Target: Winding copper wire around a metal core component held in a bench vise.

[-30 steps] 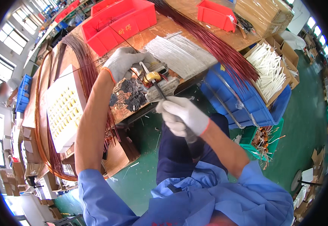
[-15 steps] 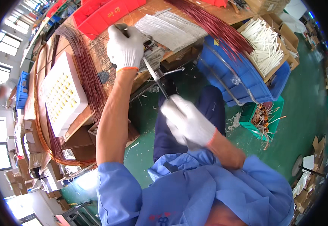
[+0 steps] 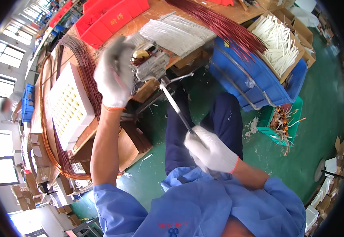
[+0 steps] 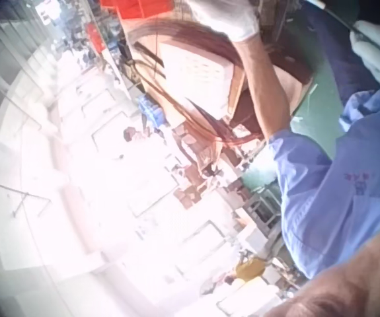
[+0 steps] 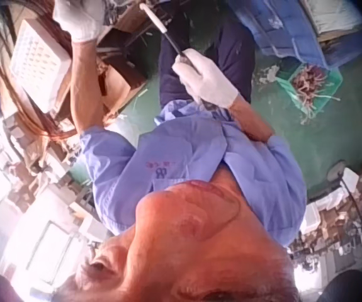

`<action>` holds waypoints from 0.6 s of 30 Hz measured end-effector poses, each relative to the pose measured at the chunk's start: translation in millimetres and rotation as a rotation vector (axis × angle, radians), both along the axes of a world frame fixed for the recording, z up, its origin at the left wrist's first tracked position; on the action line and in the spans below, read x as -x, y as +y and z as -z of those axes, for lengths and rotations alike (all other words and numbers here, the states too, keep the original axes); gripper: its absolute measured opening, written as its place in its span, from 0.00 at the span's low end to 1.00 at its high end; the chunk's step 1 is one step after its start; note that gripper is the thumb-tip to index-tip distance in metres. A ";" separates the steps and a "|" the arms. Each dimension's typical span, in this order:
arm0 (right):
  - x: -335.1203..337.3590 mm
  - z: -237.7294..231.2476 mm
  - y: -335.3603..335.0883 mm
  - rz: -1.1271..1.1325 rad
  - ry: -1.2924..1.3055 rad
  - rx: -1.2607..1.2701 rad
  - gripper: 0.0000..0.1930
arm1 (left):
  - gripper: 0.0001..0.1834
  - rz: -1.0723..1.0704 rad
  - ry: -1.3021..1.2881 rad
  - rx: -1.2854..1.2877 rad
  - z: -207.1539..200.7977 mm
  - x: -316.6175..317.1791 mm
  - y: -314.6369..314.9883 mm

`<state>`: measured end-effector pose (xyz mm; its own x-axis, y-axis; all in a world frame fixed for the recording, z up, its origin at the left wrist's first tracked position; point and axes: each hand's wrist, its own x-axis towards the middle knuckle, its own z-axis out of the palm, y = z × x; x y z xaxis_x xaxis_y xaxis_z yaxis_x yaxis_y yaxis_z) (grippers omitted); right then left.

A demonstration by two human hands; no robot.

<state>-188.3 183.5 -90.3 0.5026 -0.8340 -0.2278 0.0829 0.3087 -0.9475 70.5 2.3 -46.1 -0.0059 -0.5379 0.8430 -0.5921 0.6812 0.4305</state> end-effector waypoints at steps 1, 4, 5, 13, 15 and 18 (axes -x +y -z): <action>-11.9 7.2 -18.8 0.059 0.033 0.031 0.06 | 0.15 -0.084 0.173 -0.262 -20.8 6.9 -2.0; -42.4 5.5 -72.5 -0.007 -0.137 -0.165 0.10 | 0.14 0.033 0.378 -0.493 -37.0 -24.8 -51.0; -55.4 12.6 -85.8 0.006 -0.204 -0.130 0.11 | 0.16 0.046 0.351 -0.681 -38.3 -35.1 -63.9; -58.8 6.7 -143.6 -0.169 -0.328 -0.285 0.13 | 0.16 -0.093 0.092 -1.071 -22.5 -26.2 -101.7; -58.8 -3.5 -119.5 -0.072 -0.139 -0.225 0.11 | 0.18 -0.118 0.126 -1.056 -7.4 -26.3 -93.7; -72.1 11.4 -112.9 0.060 -0.140 -0.189 0.09 | 0.28 -0.517 -0.011 -0.538 6.5 38.6 -69.6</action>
<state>-116.2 70.6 -101.7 0.4908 -0.8127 -0.3140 0.2334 0.4698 -0.8513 31.9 -67.3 -52.6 0.3528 -0.8127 0.4637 -0.7857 0.0118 0.6185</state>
